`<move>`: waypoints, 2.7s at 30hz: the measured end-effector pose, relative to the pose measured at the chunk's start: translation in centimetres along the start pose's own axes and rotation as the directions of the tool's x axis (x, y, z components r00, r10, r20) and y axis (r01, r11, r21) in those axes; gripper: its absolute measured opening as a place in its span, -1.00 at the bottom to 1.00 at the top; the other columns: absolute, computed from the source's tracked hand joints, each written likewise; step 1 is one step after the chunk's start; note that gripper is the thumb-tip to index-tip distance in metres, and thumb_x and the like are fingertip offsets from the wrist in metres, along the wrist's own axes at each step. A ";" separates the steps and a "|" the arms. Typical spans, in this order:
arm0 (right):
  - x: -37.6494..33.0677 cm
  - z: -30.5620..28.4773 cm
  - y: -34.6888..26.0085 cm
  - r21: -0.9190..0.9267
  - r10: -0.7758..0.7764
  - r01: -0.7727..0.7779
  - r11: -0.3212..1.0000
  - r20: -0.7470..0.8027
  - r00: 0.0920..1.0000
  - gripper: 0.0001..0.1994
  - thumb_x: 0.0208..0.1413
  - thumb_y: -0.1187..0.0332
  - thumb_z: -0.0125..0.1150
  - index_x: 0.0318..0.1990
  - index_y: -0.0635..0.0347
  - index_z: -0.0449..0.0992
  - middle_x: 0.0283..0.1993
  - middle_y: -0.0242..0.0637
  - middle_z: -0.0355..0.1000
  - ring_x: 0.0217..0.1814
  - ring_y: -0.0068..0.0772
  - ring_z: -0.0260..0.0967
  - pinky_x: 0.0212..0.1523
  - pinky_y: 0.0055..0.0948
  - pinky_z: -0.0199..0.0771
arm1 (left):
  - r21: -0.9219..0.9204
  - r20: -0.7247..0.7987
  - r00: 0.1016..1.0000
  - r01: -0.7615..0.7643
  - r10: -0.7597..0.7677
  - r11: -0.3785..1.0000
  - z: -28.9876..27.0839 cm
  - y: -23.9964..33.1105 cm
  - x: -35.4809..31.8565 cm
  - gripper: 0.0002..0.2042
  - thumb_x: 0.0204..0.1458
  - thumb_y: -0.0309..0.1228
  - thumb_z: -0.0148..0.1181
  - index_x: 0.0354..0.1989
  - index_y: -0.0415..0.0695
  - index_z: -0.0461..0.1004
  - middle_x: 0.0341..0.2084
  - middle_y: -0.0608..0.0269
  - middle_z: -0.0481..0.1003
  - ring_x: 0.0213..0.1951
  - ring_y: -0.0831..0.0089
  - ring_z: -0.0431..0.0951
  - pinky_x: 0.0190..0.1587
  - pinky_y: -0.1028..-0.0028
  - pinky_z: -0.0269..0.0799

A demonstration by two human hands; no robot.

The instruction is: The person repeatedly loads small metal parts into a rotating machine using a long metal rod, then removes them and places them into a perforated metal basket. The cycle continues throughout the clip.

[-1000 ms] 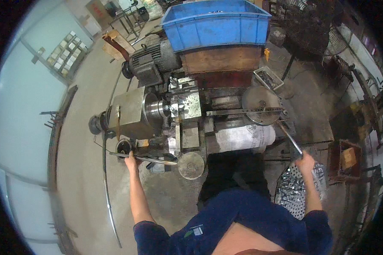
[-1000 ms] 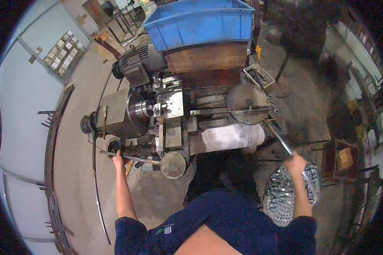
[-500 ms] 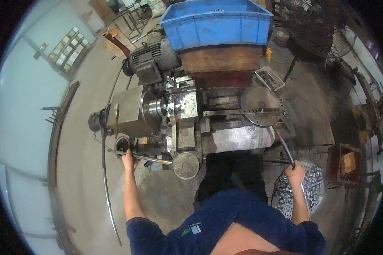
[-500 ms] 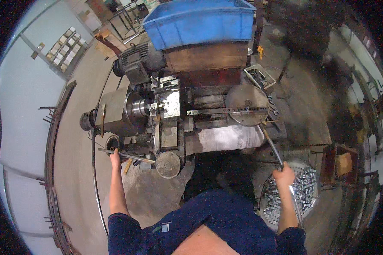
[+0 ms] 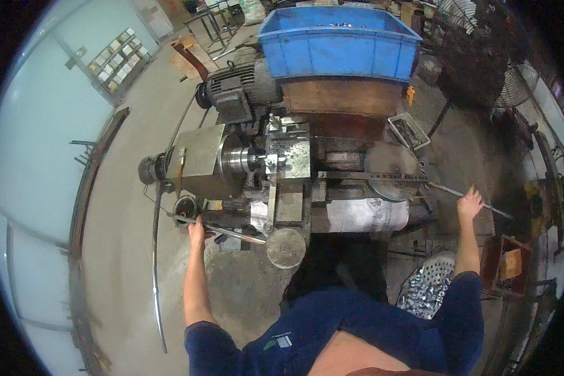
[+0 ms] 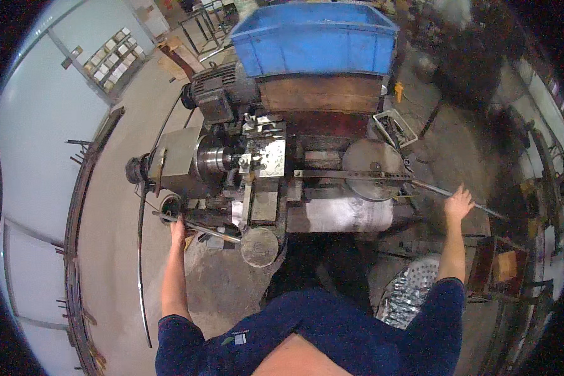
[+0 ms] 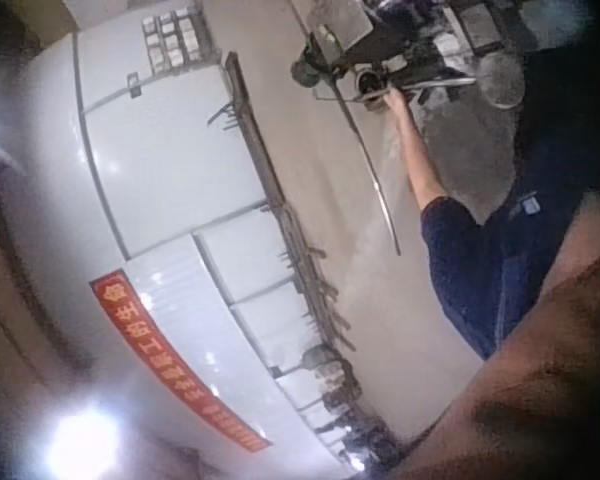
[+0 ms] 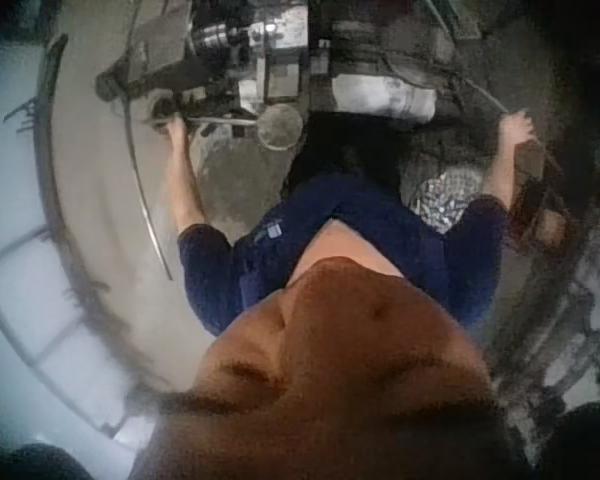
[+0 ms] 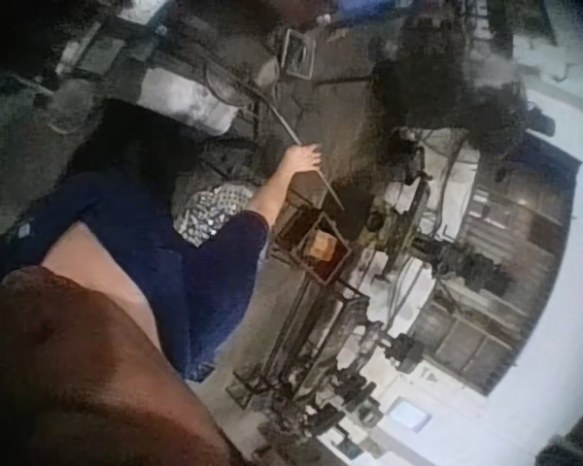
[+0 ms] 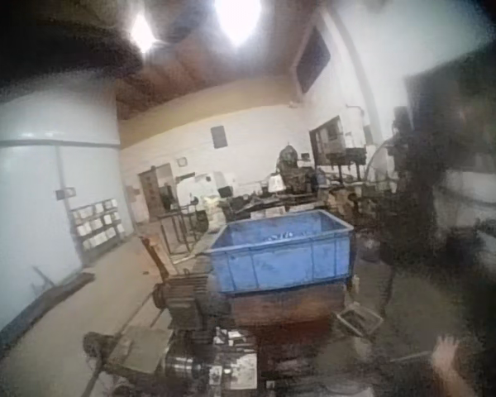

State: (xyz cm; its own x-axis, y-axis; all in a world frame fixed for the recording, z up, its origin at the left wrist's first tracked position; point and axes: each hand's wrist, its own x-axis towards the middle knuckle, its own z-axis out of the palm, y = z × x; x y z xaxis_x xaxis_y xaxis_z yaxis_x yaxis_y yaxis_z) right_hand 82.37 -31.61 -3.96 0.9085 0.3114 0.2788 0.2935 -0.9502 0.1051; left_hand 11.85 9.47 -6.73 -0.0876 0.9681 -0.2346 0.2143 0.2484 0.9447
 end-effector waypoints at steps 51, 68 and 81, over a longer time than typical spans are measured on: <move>-19.6 -23.6 -47.7 0.458 -0.959 0.885 0.085 -0.202 0.197 -0.71 -0.46 0.26 0.11 -0.53 0.28 0.51 -0.40 -0.04 0.42 -0.26 -0.07 0.35 -0.17 -0.24 0.32 | 0.926 -0.309 0.912 0.224 0.271 0.303 -20.1 1.5 -10.5 -0.64 -0.15 -0.19 0.12 -0.19 -0.09 0.38 -0.47 0.05 0.47 -0.34 0.10 0.49 -0.30 0.22 0.38; -20.0 -23.5 -47.6 0.387 -0.955 0.915 0.117 -0.210 0.211 -0.73 -0.42 0.25 0.15 -0.52 0.25 0.52 -0.40 -0.07 0.46 -0.29 -0.12 0.41 -0.19 -0.28 0.39 | 0.812 -0.464 0.877 0.364 0.127 0.456 -9.5 4.4 -16.5 -0.67 -0.27 -0.23 0.10 -0.34 -0.18 0.43 -0.41 -0.03 0.49 -0.28 0.03 0.48 -0.22 0.20 0.38; -11.4 -31.5 -38.3 0.292 -0.819 0.956 0.023 -0.542 0.185 -0.81 -0.44 0.25 0.12 -0.71 0.19 0.49 -0.57 -0.12 0.42 -0.39 -0.09 0.36 -0.27 -0.23 0.35 | 0.266 0.028 1.000 -0.005 -0.003 0.964 -15.2 1.4 -12.1 -0.75 -0.31 -0.55 0.14 -0.36 -0.32 0.42 -0.71 0.22 0.37 -0.68 0.44 0.45 -0.61 0.49 0.36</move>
State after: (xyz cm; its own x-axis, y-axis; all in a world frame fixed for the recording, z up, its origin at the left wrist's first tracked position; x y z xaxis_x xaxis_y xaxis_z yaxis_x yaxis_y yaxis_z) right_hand 51.41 1.65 18.95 -0.2334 0.8437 0.4835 0.9624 0.2716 -0.0094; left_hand -1.58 -2.35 0.95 -0.0610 0.9679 -0.2437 0.4657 0.2435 0.8508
